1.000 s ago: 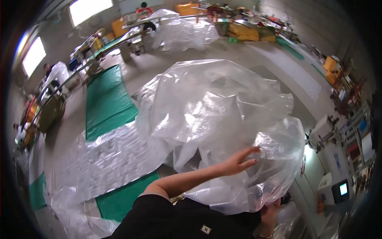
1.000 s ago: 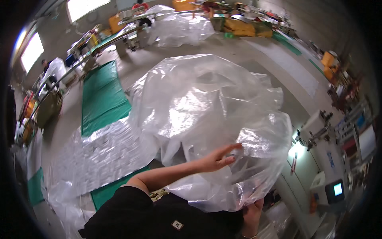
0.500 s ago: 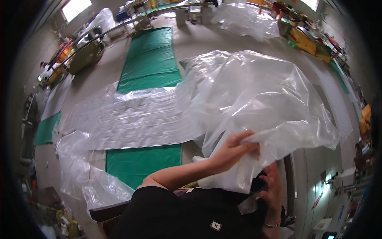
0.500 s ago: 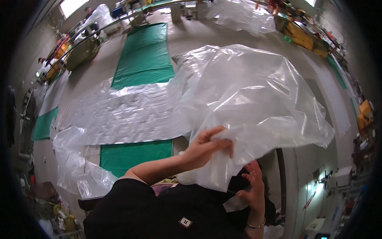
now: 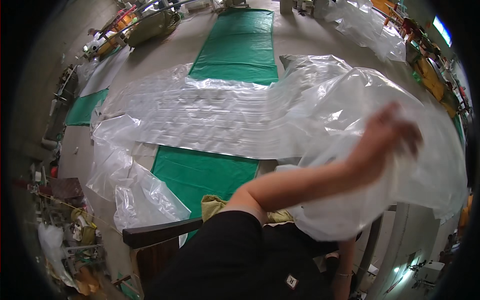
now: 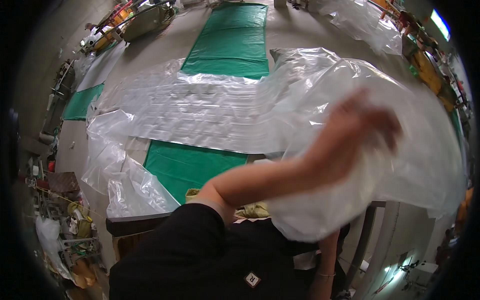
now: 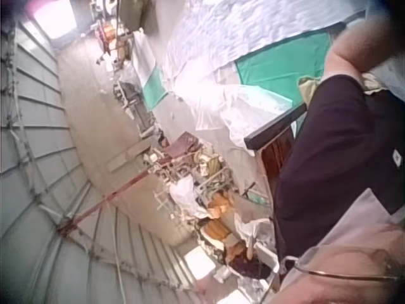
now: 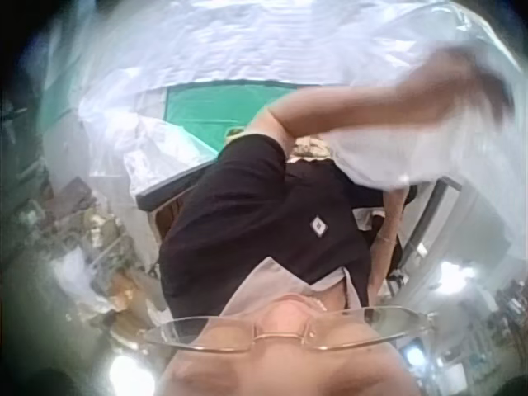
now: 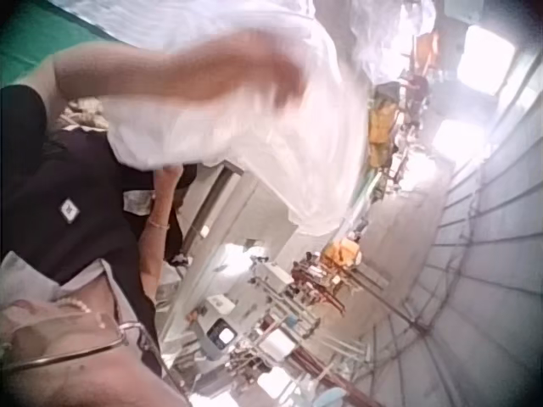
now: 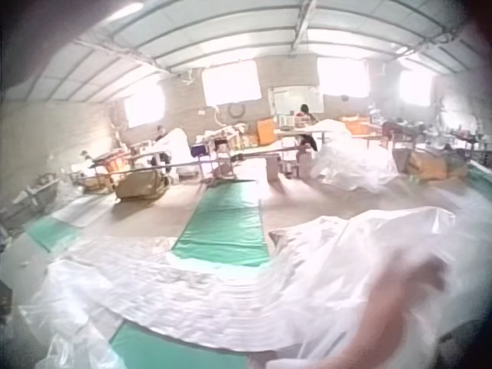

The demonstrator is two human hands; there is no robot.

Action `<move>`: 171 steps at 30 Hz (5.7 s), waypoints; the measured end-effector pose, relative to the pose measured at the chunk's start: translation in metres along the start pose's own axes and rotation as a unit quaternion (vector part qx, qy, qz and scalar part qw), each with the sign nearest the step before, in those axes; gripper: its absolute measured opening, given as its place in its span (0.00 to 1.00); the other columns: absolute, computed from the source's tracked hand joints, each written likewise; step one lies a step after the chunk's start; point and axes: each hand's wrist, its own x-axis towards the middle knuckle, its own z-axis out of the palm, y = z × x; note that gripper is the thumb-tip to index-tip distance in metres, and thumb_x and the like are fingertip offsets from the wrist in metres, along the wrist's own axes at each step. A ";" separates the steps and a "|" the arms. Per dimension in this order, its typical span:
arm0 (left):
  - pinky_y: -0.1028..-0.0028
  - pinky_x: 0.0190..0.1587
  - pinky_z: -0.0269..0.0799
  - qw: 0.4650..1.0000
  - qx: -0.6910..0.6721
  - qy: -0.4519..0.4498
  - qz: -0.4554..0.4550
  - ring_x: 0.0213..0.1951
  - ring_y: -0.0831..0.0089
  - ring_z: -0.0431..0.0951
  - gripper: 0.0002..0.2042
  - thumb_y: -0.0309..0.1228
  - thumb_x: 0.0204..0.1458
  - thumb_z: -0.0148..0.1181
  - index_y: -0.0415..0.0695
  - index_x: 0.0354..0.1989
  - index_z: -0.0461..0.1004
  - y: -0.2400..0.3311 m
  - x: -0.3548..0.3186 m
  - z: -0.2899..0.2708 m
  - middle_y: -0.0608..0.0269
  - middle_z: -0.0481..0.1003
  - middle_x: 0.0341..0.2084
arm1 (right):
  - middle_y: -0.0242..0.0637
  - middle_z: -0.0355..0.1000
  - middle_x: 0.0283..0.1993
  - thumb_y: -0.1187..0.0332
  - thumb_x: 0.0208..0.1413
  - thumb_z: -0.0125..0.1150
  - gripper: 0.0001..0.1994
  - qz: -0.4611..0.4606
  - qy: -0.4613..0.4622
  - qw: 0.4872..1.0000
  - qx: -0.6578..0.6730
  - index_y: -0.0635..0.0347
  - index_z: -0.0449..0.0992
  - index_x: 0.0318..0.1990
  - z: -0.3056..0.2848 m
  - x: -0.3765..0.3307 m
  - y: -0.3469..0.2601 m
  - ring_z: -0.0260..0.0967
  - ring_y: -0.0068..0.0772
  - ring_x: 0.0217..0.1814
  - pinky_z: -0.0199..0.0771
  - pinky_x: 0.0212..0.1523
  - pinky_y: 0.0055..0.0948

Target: The person aligns and sews large white plastic sheets using an industrial sewing machine. They repeatedly fold edges, guide the material under the needle, and adjust the fabric to maintain alignment. The person also threads the machine and trims excess material during the process.

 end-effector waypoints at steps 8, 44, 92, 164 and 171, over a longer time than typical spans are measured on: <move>0.66 0.58 0.67 0.643 0.729 0.224 0.067 0.58 0.65 0.69 0.23 0.38 0.60 0.51 0.41 0.61 0.65 0.313 -0.117 -0.348 0.56 0.69 0.58 | 0.42 0.77 0.33 0.68 0.47 0.68 0.11 0.052 0.015 0.987 -0.150 0.63 0.78 0.37 -0.010 0.022 -0.015 0.76 0.41 0.38 0.74 0.40 0.35; 0.78 0.29 0.61 0.892 0.418 0.172 -0.006 0.25 0.79 0.65 0.07 0.28 0.53 0.49 0.45 0.26 0.73 -0.023 0.136 -0.232 0.69 0.69 0.22 | 0.29 0.74 0.28 0.64 0.45 0.66 0.06 -0.052 0.100 0.956 -0.271 0.52 0.78 0.30 0.010 0.005 0.030 0.71 0.33 0.37 0.61 0.42 0.34; 0.64 0.42 0.73 0.447 0.575 -0.514 -0.455 0.39 0.61 0.80 0.14 0.40 0.53 0.61 0.47 0.44 0.77 -0.181 -0.055 -0.307 0.57 0.80 0.37 | 0.43 0.65 0.61 0.61 0.65 0.48 0.20 0.171 0.726 0.655 -0.120 0.63 0.67 0.60 -0.155 -0.477 0.026 0.67 0.34 0.59 0.69 0.57 0.33; 0.50 0.63 0.55 0.499 0.451 -0.735 0.086 0.66 0.54 0.59 0.24 0.34 0.56 0.57 0.44 0.61 0.65 -0.388 -0.315 0.197 0.59 0.64 0.63 | 0.44 0.69 0.58 0.54 0.62 0.50 0.26 0.211 0.844 0.379 0.315 0.55 0.62 0.64 0.096 -0.562 -0.026 0.69 0.31 0.52 0.72 0.49 0.29; 0.65 0.57 0.65 0.677 0.311 -0.627 -0.227 0.50 0.58 0.75 0.13 0.32 0.62 0.48 0.40 0.45 0.77 -0.376 -0.259 0.172 0.52 0.78 0.43 | 0.44 0.68 0.59 0.44 0.65 0.41 0.33 -0.117 0.933 0.332 0.072 0.51 0.50 0.71 -0.039 -0.520 -0.154 0.67 0.20 0.42 0.70 0.47 0.26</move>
